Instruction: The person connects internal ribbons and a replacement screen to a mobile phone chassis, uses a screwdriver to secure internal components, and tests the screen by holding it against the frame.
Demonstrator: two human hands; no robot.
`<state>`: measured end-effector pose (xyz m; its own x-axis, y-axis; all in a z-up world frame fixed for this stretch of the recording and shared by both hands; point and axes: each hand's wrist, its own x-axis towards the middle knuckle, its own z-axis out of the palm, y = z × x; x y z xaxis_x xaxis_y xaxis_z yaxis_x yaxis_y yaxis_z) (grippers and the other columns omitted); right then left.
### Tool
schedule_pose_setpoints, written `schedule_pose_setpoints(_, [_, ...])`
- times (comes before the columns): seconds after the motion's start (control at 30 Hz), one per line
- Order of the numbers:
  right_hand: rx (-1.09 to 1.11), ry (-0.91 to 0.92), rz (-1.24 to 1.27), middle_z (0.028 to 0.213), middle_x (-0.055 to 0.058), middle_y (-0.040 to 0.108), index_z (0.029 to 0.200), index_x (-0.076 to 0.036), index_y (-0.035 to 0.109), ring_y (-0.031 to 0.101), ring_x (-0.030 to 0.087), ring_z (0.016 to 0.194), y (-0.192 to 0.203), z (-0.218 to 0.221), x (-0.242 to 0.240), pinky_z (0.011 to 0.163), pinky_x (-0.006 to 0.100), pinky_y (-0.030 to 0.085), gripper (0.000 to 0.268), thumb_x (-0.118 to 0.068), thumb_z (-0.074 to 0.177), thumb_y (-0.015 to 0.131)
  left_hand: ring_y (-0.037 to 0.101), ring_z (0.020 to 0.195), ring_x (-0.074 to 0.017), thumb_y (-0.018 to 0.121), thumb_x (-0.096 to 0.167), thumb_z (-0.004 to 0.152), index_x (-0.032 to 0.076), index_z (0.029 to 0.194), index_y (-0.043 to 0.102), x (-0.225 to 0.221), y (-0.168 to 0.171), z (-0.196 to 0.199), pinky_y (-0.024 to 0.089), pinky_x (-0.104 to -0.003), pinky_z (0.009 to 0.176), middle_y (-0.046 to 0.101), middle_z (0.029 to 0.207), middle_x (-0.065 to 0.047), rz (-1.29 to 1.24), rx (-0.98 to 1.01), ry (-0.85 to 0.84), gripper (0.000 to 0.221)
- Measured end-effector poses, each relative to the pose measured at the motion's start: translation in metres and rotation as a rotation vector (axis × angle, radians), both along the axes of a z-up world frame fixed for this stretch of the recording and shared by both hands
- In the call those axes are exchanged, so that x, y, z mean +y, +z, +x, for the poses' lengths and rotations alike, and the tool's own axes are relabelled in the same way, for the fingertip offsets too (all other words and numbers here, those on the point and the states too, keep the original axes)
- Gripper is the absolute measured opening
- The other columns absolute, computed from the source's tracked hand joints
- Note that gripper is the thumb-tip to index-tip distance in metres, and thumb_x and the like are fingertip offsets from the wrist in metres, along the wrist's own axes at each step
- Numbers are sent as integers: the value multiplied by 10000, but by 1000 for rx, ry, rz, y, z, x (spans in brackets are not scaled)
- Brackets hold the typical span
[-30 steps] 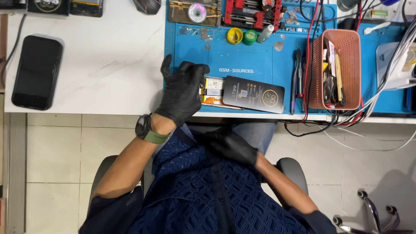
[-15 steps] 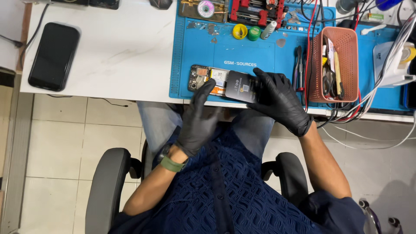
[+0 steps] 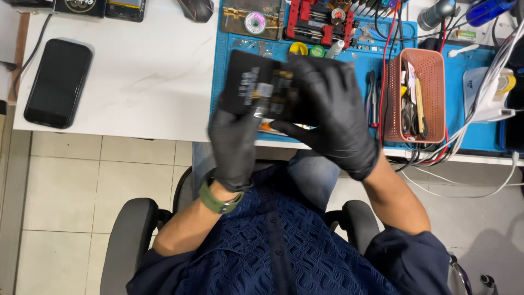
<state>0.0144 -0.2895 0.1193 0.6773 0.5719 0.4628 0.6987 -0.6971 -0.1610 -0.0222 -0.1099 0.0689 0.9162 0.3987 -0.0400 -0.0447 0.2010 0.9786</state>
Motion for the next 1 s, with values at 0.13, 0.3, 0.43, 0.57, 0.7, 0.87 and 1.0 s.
schedule_pose_setpoints(0.13, [68, 35, 56, 1722, 258, 481, 1729, -70, 378, 527, 451, 1582, -21, 12, 7, 1293, 570, 446, 946, -627, 1106, 822, 747, 1170, -119, 791, 304, 976, 121, 1399, 746, 81, -13, 25, 654, -328, 1017, 822, 1311, -25, 46, 83, 98, 464])
schedule_pose_setpoints(0.3, [424, -18, -56, 1486, 206, 644, 1704, -81, 363, 603, 430, 1214, -110, 25, -21, 1022, 528, 502, 1102, -577, 877, 898, 825, 1123, -257, 724, 9, 981, -33, 1414, 710, 209, -57, 61, 763, -406, 939, 827, 1250, -140, -267, 128, 86, 435])
schedule_pose_setpoints(0.43, [308, -86, -188, 1334, 215, 669, 1663, -70, 437, 621, 433, 1092, -135, 20, -16, 918, 523, 503, 1199, -641, 760, 982, 813, 1135, -183, 830, 129, 922, 34, 1426, 728, 246, -76, 85, 718, -286, 986, 831, 1282, -77, -69, 196, -38, 523])
schedule_pose_setpoints(0.57, [355, -95, -171, 1199, 198, 584, 1579, -62, 535, 587, 394, 1012, -124, 27, -11, 877, 500, 515, 1134, -693, 741, 968, 733, 1031, -120, 752, 190, 977, 130, 1170, 734, 270, -101, 116, 618, -297, 868, 792, 1136, 0, 451, 300, -236, 203])
schedule_pose_setpoints(0.7, [550, -70, -113, 1177, 171, 559, 1500, -133, 608, 667, 444, 913, -124, 32, -13, 760, 566, 546, 972, -656, 760, 958, 587, 859, -212, 788, 374, 1089, 96, 917, 580, 298, -144, 140, 445, -405, 777, 679, 851, -55, 957, 280, -299, 388])
schedule_pose_setpoints(0.87, [682, -154, 113, 1079, 78, 793, 1266, -115, 711, 743, 265, 934, -101, 25, -8, 766, 407, 538, 506, -437, 916, 885, 711, 972, -369, 726, 417, 1023, 120, 1241, 675, 265, -110, 135, 522, -520, 812, 769, 1056, -85, 1034, 323, -92, 371])
schedule_pose_setpoints(1.0, [1009, -119, 1033, 1275, 41, 735, 1386, -59, 658, 665, 141, 1139, -107, -4, -11, 962, 299, 563, 415, -268, 1040, 750, 673, 1155, -491, 736, 337, 1011, 107, 1547, 647, 247, -104, 129, 540, -655, 899, 597, 1358, -220, 1087, 299, -37, 590])
